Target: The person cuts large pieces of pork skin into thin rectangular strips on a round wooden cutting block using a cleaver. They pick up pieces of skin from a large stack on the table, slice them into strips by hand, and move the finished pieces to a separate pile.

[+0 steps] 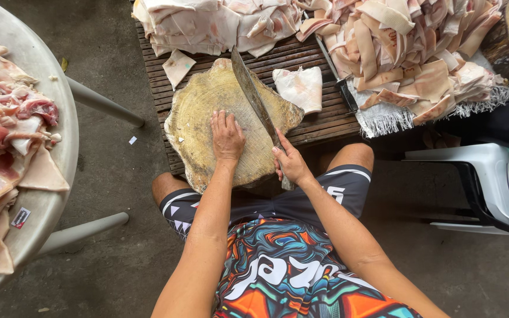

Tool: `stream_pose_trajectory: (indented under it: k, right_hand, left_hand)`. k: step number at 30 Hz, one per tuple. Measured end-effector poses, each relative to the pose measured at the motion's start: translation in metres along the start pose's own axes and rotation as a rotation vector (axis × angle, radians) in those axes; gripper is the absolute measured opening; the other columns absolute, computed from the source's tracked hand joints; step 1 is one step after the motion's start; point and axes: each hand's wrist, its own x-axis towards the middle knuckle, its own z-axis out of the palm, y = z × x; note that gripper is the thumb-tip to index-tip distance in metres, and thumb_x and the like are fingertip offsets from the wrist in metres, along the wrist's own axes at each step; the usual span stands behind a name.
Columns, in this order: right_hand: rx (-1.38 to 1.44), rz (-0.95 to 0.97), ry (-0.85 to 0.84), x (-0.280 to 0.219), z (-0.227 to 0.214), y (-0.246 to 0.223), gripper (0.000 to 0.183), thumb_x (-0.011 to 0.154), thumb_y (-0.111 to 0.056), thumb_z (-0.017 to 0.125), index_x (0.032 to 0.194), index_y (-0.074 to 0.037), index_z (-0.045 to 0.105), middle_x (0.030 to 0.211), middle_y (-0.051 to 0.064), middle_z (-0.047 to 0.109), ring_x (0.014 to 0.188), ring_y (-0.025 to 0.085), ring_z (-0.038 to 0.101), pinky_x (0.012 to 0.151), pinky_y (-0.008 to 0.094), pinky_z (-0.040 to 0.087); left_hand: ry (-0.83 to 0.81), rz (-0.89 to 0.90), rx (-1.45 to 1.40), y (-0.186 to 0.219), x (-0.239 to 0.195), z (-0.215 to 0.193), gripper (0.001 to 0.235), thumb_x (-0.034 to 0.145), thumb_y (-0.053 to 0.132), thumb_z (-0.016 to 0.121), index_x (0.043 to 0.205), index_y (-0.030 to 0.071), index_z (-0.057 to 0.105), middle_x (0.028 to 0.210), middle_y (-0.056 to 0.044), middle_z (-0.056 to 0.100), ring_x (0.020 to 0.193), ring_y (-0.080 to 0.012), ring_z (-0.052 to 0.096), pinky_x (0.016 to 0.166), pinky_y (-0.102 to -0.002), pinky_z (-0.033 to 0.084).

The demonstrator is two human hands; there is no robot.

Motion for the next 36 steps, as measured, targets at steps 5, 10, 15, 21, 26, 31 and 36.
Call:
stream_pose_trajectory:
  k: [5, 10, 15, 21, 26, 31, 36]
  right_hand:
    - [0.026, -0.003, -0.002, -0.001, 0.000, -0.001, 0.066, 0.105, -0.021, 0.051, 0.164, -0.032, 0.023, 0.066, 0.002, 0.051, 0.046, 0.010, 0.049, 0.043, 0.029, 0.049]
    - [0.045, 0.006, -0.015, -0.001, -0.001, -0.004, 0.067, 0.105, -0.021, 0.050, 0.164, -0.032, 0.022, 0.066, 0.002, 0.050, 0.046, 0.010, 0.050, 0.042, 0.029, 0.049]
    - [0.090, -0.004, -0.020, 0.001, -0.002, 0.000, 0.067, 0.104, -0.021, 0.052, 0.164, -0.031, 0.024, 0.065, 0.002, 0.050, 0.046, 0.010, 0.049, 0.042, 0.029, 0.049]
    - [0.122, 0.028, -0.022, 0.003, -0.003, -0.002, 0.067, 0.104, -0.022, 0.052, 0.164, -0.031, 0.024, 0.065, 0.002, 0.049, 0.045, 0.010, 0.048, 0.041, 0.029, 0.048]
    - [0.105, 0.018, -0.032, 0.001, -0.004, 0.001, 0.066, 0.106, -0.022, 0.050, 0.165, -0.032, 0.022, 0.065, 0.002, 0.050, 0.047, 0.010, 0.048, 0.042, 0.028, 0.049]
    - [0.187, 0.017, -0.063, 0.008, -0.009, 0.006, 0.066, 0.106, -0.021, 0.050, 0.165, -0.033, 0.022, 0.065, 0.003, 0.049, 0.047, 0.011, 0.048, 0.043, 0.029, 0.049]
    - [0.279, 0.004, -0.089, 0.011, -0.013, 0.015, 0.067, 0.106, -0.020, 0.050, 0.165, -0.034, 0.023, 0.067, 0.004, 0.050, 0.048, 0.011, 0.048, 0.043, 0.029, 0.049]
  left_hand:
    - [-0.009, -0.005, 0.012, -0.001, -0.002, 0.002, 0.037, 0.099, 0.016, 0.055, 0.132, -0.002, 0.057, 0.145, -0.026, 0.049, 0.147, -0.0432, 0.037, 0.126, -0.052, 0.025]
    - [0.004, 0.003, 0.017, 0.001, 0.002, -0.002, 0.035, 0.099, 0.016, 0.055, 0.130, -0.002, 0.058, 0.145, -0.027, 0.050, 0.146, -0.0436, 0.038, 0.125, -0.053, 0.026]
    - [0.003, 0.001, 0.023, 0.002, -0.001, -0.001, 0.035, 0.100, 0.016, 0.055, 0.129, -0.002, 0.059, 0.144, -0.027, 0.051, 0.146, -0.0433, 0.038, 0.125, -0.053, 0.026]
    - [-0.010, -0.009, 0.029, 0.004, 0.003, -0.003, 0.034, 0.101, 0.017, 0.054, 0.129, -0.002, 0.059, 0.144, -0.027, 0.051, 0.146, -0.0430, 0.038, 0.125, -0.053, 0.026]
    - [-0.021, -0.021, 0.011, 0.006, 0.000, -0.008, 0.033, 0.100, 0.017, 0.054, 0.127, -0.002, 0.059, 0.143, -0.027, 0.051, 0.145, -0.0432, 0.038, 0.124, -0.054, 0.027]
    - [-0.022, -0.032, 0.011, 0.010, 0.005, -0.011, 0.028, 0.101, 0.017, 0.054, 0.123, 0.000, 0.059, 0.143, -0.027, 0.051, 0.145, -0.0440, 0.038, 0.124, -0.055, 0.027]
    - [0.019, -0.026, 0.013, 0.009, 0.004, -0.010, 0.029, 0.100, 0.016, 0.054, 0.124, 0.000, 0.059, 0.142, -0.026, 0.051, 0.144, -0.0446, 0.040, 0.123, -0.055, 0.029]
